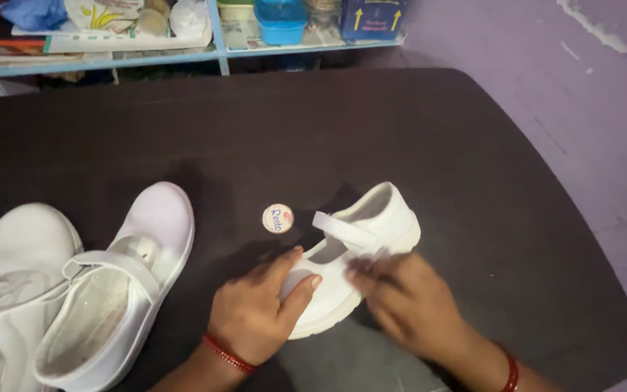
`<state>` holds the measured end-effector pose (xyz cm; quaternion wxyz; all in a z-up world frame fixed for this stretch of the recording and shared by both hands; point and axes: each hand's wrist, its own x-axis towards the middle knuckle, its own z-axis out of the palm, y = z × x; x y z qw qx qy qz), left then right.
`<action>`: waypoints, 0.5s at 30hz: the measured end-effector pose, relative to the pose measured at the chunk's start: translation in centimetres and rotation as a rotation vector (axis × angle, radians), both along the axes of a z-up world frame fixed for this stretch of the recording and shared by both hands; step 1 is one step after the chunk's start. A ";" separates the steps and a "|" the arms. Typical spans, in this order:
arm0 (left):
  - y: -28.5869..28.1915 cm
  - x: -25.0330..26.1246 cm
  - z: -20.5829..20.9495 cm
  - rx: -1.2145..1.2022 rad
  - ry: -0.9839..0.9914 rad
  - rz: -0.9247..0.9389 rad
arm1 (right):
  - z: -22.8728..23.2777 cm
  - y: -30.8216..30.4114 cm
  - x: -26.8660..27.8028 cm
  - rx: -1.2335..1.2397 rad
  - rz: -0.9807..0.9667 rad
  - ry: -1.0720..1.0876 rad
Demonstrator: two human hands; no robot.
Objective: The person wipes a pair of white shoes with a cloth, cleaning the upper surface and the side of the soles.
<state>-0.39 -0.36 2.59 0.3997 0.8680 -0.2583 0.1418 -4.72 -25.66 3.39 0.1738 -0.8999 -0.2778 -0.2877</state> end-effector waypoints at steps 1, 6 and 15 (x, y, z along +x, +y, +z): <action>0.1 0.1 0.1 0.020 -0.033 -0.017 | -0.1 0.3 -0.2 -0.016 0.120 0.025; 0.6 0.4 0.0 0.057 0.091 0.037 | 0.2 -2.9 2.1 0.111 -0.307 0.258; -1.1 -1.9 -0.4 0.359 -0.429 -0.001 | -1.7 -1.1 1.1 0.346 -0.134 0.354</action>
